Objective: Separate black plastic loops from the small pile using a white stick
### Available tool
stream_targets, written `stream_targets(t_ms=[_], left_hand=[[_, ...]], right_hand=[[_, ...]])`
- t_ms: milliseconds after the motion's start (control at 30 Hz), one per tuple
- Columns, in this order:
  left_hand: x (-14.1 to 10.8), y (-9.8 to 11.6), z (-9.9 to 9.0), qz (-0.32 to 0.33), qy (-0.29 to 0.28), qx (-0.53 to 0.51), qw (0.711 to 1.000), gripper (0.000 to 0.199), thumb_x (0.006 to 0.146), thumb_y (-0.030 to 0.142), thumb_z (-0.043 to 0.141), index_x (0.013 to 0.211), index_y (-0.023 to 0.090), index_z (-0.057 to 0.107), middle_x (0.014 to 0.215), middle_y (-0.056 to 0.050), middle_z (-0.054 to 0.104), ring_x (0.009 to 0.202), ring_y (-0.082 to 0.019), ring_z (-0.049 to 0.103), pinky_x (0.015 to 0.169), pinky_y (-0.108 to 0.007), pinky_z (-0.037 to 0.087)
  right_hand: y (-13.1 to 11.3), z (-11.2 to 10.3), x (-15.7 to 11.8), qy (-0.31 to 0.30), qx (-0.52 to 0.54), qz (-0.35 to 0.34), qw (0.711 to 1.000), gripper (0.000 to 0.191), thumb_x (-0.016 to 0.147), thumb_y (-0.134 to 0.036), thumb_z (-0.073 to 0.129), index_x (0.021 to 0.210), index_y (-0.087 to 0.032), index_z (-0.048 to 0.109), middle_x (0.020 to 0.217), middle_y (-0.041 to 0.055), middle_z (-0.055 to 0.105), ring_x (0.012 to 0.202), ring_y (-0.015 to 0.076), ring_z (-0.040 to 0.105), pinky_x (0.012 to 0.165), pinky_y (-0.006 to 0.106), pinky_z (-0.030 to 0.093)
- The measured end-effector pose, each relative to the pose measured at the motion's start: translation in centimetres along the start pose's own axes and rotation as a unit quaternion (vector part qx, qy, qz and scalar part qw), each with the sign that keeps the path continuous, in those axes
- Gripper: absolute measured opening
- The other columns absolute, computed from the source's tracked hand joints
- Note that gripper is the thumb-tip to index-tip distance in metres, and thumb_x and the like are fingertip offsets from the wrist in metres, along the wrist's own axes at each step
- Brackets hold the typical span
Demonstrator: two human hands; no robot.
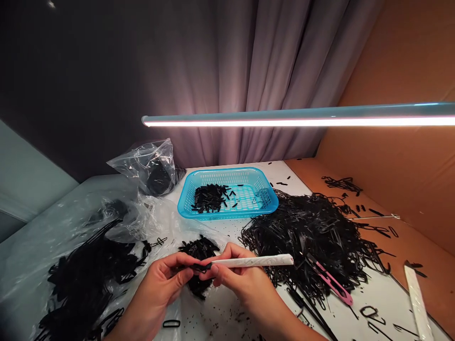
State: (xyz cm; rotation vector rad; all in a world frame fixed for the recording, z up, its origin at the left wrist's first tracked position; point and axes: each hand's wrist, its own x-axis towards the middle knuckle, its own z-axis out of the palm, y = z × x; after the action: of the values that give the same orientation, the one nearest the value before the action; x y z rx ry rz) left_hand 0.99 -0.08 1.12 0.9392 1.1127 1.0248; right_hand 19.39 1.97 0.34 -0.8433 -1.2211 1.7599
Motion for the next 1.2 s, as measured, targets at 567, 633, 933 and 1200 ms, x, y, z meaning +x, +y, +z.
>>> stream_targets(t_ms=[567,633,933,1200], left_hand=[[0.2,-0.6,-0.6,-0.033,0.007,-0.041,0.999,0.027,0.083,0.036,0.064,0.100,0.015,0.061,0.087,-0.006,0.068,0.043,0.001,0.017,0.046,-0.023,0.009],[0.3,-0.7,-0.7,-0.035,0.008,-0.054,0.998,0.028,0.084,0.036,0.063,0.101,0.014,0.059,0.087,-0.006,0.068,0.043,0.002,0.017,0.047,-0.022,0.009],[0.1,-0.8,-0.7,-0.058,-0.006,-0.111,0.992,0.019,0.082,0.032,0.066,0.093,0.017,0.063,0.073,0.003,0.056,0.043,0.001,0.016,0.042,-0.021,0.008],[-0.2,-0.5,-0.5,-0.094,-0.033,-0.170,0.980,0.022,0.077,0.032,0.071,0.091,0.018,0.063,0.073,0.003,0.054,0.044,0.001,0.020,0.043,-0.020,0.012]], right_hand=[[-2.8,-3.9,-0.7,0.162,-0.353,-0.097,0.916,0.025,0.090,-0.040,0.056,0.078,-0.019,0.051,0.107,0.0084,0.067,0.086,0.0207,0.065,0.069,0.031,0.048],[-3.5,-6.1,-0.8,0.180,-0.497,-0.063,0.846,0.025,0.088,-0.040,0.054,0.074,-0.020,0.048,0.097,0.0075,0.069,0.076,0.0223,0.064,0.065,0.034,0.047],[-3.5,-4.7,-1.7,0.171,-0.454,-0.128,0.865,0.020,0.089,-0.040,0.056,0.080,-0.021,0.057,0.058,-0.0007,0.051,0.048,0.0120,0.044,0.041,0.023,0.031],[-0.1,0.2,-0.7,0.019,-0.320,-0.310,0.895,0.014,0.079,-0.006,0.060,0.080,-0.019,0.056,0.100,0.0040,0.063,0.084,0.0139,0.063,0.074,0.026,0.051]])
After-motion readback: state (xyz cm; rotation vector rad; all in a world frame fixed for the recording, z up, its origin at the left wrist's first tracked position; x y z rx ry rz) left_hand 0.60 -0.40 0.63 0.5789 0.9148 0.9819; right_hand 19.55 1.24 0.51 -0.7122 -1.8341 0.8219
